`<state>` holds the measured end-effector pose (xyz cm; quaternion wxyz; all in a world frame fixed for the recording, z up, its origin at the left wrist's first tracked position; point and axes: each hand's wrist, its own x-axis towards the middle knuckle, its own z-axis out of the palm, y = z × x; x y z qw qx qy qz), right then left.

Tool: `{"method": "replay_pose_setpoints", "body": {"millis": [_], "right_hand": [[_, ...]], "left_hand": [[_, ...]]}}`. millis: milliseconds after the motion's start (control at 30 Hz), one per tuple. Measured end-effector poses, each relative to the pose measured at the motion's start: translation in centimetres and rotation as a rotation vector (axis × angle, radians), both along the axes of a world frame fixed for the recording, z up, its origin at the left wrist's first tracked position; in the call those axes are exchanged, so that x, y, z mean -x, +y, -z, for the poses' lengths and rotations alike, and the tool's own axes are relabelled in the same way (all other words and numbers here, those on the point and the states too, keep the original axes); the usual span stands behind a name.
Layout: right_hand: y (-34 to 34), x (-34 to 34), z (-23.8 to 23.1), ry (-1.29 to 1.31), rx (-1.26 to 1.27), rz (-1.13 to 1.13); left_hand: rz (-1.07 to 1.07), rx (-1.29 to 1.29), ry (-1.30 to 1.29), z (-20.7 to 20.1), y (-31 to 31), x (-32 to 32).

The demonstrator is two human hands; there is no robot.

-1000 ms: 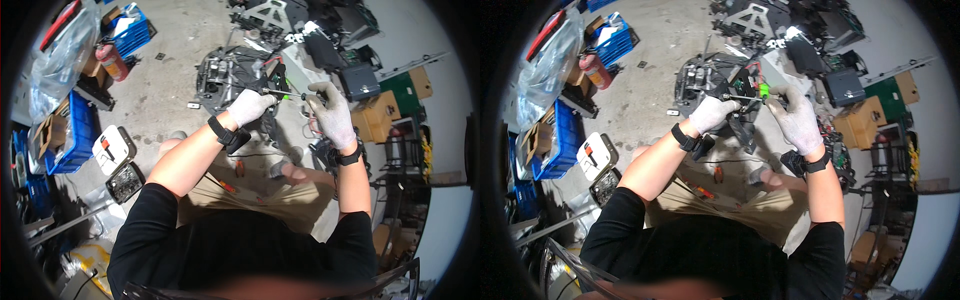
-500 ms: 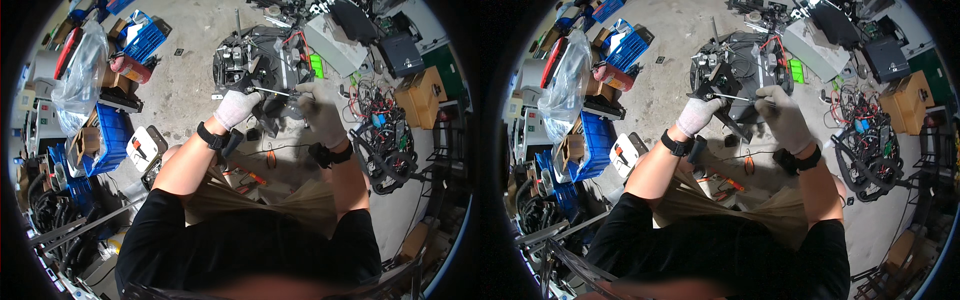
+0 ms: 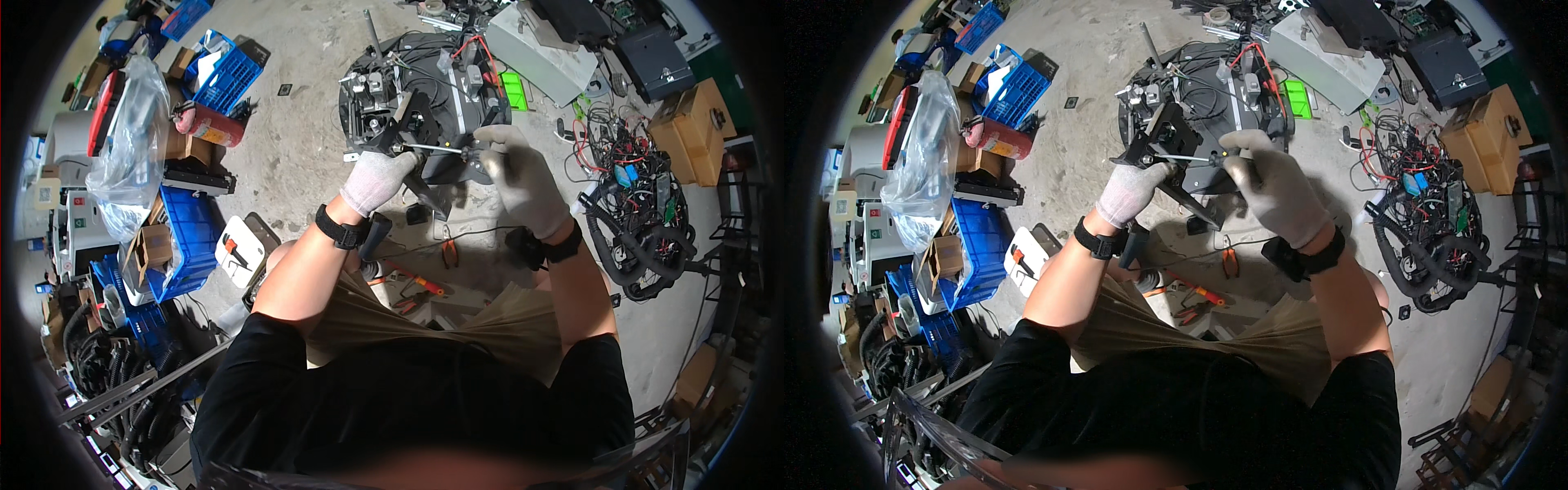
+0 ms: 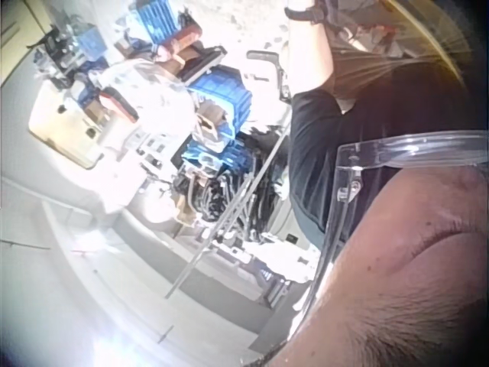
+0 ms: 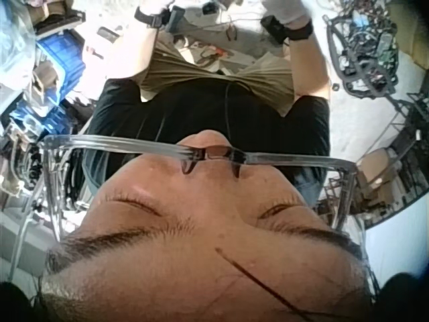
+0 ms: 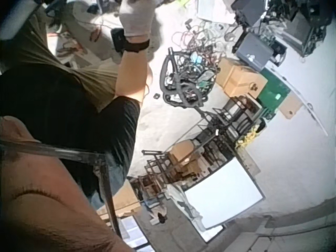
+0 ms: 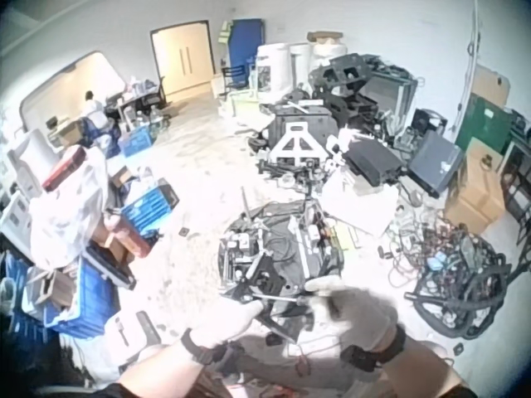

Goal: Repairing or assembling a robot chassis by connecting wires and manipulating components with tools.

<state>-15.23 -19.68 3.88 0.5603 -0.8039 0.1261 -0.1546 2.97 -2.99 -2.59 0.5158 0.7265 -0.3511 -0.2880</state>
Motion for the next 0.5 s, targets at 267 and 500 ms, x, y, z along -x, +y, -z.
{"method": "replay_pose_setpoints", "body": {"millis": [267,500], "right_hand": [[-0.9,-0.2,1.7,-0.095,0.138,-0.016],[0.0,-0.2,2.6,-0.163,0.264,-0.165]], "left_hand": [[0.043,-0.014,0.029,0.2,0.2,-0.2],[-0.022,0.143,0.188,0.0,0.0,-0.4]]}}
